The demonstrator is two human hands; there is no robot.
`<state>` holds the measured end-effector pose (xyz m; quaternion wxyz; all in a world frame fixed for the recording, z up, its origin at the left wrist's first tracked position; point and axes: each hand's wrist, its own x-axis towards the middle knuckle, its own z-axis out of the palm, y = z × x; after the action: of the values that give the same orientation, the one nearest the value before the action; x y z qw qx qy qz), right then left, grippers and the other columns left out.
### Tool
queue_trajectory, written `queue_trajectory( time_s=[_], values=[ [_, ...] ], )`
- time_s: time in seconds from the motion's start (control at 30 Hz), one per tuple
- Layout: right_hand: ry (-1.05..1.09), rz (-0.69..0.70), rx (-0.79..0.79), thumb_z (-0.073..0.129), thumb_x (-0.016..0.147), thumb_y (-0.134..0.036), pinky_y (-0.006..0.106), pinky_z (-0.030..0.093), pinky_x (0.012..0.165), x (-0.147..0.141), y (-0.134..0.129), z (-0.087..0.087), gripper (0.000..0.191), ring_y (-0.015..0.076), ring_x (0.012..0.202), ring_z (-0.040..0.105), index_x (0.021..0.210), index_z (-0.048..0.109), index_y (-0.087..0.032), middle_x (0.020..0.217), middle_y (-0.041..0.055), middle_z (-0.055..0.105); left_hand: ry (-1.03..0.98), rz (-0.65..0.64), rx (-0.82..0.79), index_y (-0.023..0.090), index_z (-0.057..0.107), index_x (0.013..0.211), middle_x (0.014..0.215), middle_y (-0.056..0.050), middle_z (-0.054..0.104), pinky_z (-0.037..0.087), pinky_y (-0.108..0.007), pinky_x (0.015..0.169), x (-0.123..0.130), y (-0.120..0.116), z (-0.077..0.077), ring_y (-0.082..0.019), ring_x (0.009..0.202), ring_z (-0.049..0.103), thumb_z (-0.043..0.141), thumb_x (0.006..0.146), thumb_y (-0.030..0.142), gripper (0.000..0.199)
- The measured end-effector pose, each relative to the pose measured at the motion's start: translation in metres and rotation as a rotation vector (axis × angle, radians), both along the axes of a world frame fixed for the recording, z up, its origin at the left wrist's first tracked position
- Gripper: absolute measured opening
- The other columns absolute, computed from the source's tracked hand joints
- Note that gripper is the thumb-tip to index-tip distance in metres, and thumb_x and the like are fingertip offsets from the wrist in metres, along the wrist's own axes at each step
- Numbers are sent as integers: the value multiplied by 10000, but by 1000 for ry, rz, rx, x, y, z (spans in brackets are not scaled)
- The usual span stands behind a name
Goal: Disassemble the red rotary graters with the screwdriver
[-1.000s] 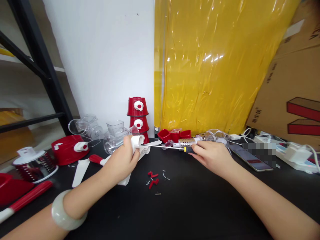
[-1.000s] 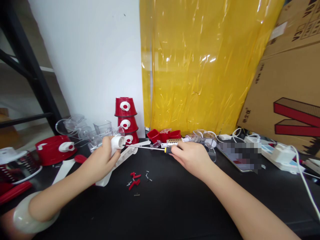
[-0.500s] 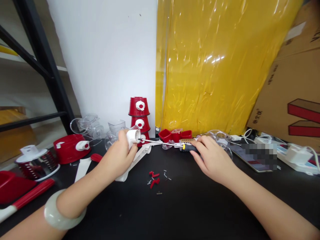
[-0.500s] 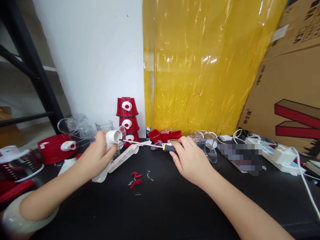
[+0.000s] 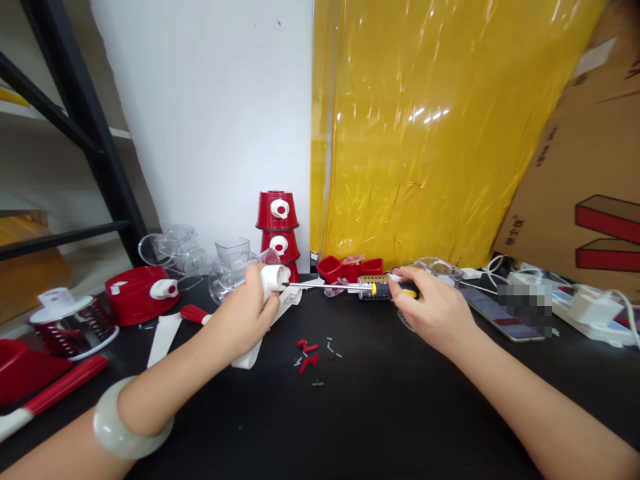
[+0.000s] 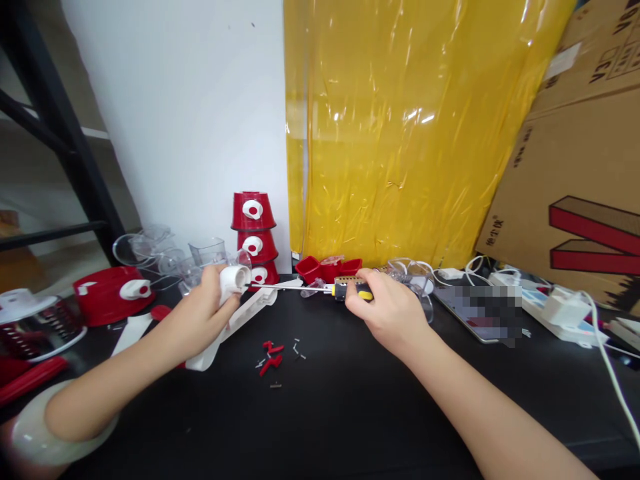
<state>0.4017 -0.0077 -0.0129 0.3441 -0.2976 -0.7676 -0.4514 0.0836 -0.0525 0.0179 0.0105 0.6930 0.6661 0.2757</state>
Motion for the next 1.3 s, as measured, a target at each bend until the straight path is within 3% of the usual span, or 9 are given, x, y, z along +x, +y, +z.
queue_trajectory(
  time_s=[0.07,0.17,0.27,0.6,0.77,0.83,0.93,1.13,1.3],
  values=[
    [58,33,-110,565,899,-198,345,550,755,-2,-4,2,156,234,881,657,1042,625,-182,998,127,674,-5,-6,20,145,367,1151,767,-68,630,448,-360,603,-1,1,0,-301,694,661,359,892,417,376],
    [157,66,-427,542,929,-380,406,560,838,-4,-7,3,438,257,962,656,1287,504,-130,1076,152,665,13,9,6,145,360,1155,757,-62,622,442,-360,589,-3,1,0,-297,669,652,345,901,417,373],
    [136,113,-576,448,977,-317,448,523,934,-2,-3,3,350,253,1051,627,1276,534,-156,1131,140,653,39,23,-7,139,358,1169,737,-57,615,433,-360,574,-3,2,0,-298,645,643,341,901,418,387],
    [66,61,-286,536,930,-226,346,510,705,4,-1,8,186,227,863,587,1053,654,-151,949,115,640,20,-23,0,153,364,1118,840,-98,635,455,-382,626,-2,4,-5,-315,735,658,359,891,415,347],
    [78,148,-91,558,897,-136,309,497,682,7,0,8,115,186,803,574,857,655,-183,900,88,610,-25,-66,-42,170,364,1122,896,-99,646,464,-397,678,-3,5,-10,-300,764,653,344,908,431,338],
    [153,203,-136,586,888,-175,340,520,759,7,1,8,140,213,917,596,1009,657,-176,999,119,607,-43,-69,-52,173,365,1128,910,-97,646,468,-400,690,-4,6,-10,-301,779,654,354,906,436,344],
    [278,231,-306,628,874,-312,415,518,888,7,3,10,442,264,1087,598,1281,553,-157,1185,168,590,-50,-58,-45,173,366,1111,910,-99,637,475,-406,707,-5,8,-10,-311,826,656,358,906,443,340],
    [72,144,-675,623,883,-395,287,480,612,7,3,8,211,173,659,626,825,606,-192,748,33,661,4,-16,-15,149,355,1184,931,-124,643,477,-410,703,-6,9,-7,-333,845,660,365,901,425,395],
    [-18,54,-556,578,914,-382,247,407,578,6,3,6,198,152,654,600,828,535,-209,783,18,639,44,-6,-17,134,347,1193,807,-94,637,472,-410,672,-6,7,-4,-327,736,660,352,902,417,406]
  ],
)
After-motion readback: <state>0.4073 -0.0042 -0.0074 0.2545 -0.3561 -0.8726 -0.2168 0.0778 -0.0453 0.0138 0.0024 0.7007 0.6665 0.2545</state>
